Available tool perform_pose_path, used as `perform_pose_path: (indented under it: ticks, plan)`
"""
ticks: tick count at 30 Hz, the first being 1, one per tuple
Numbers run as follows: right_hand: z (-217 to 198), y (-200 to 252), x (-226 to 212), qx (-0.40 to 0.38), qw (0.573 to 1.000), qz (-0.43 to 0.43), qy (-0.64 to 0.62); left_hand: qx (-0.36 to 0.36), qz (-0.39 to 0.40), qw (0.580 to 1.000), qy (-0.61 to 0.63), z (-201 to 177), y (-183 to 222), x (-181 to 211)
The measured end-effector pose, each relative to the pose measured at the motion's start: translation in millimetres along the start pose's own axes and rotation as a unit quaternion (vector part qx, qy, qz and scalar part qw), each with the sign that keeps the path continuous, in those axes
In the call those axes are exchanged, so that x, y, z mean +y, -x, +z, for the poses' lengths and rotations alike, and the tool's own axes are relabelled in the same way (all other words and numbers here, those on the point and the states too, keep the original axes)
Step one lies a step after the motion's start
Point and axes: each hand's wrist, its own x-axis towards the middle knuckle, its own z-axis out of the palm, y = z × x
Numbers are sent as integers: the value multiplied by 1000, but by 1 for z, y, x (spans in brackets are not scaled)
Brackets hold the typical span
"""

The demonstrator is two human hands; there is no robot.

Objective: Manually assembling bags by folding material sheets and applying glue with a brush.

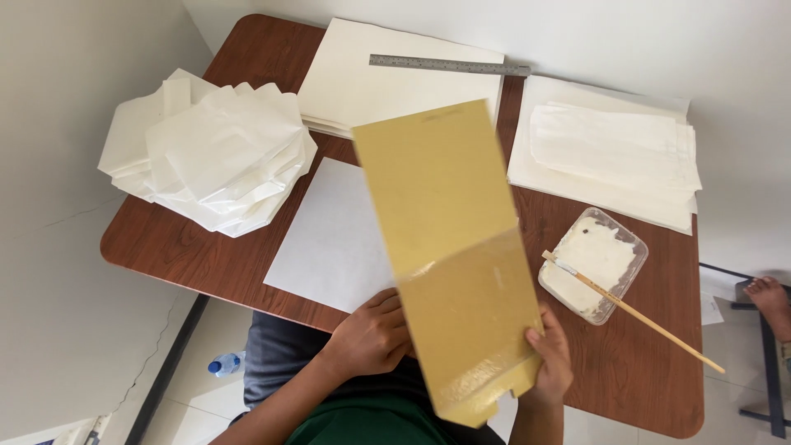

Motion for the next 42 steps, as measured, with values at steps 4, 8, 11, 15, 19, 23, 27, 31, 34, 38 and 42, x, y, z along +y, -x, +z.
perform_pose_path:
  ticks: [4, 8, 11, 15, 19, 23, 27, 31, 34, 38, 42]
  plan:
    - [47, 6, -5, 40, 994, -12, 102, 60, -70, 995, -41, 7, 2, 3]
    - [58, 5, -6, 74, 981, 25, 176, 59, -92, 987, -119, 7, -2, 3]
    - [58, 6, -7, 77, 971, 33, 222, 63, -100, 981, -154, 12, -3, 5]
    - [57, 2, -6, 63, 964, 33, 258, 47, -116, 977, -170, 14, -1, 5]
    - [60, 3, -9, 65, 939, 21, 336, 29, -168, 972, -164, 16, -5, 9]
    - [65, 1, -12, 44, 920, 3, 389, -19, -178, 968, -174, 21, 3, 4]
    - [63, 2, -10, 37, 918, -1, 396, -95, -180, 963, -175, 27, 13, -4]
    - [59, 3, -4, 66, 924, -18, 376, -110, -164, 965, -172, 30, 17, -6]
    - [42, -3, 3, 73, 933, -42, 349, -125, -166, 955, -213, 30, 12, -2]
    - [33, -9, 12, 74, 947, -79, 301, -105, -154, 958, -217, 18, 1, 6]
    - [53, -7, 1, 76, 951, -74, 291, -50, -165, 967, -188, 38, 10, -2]
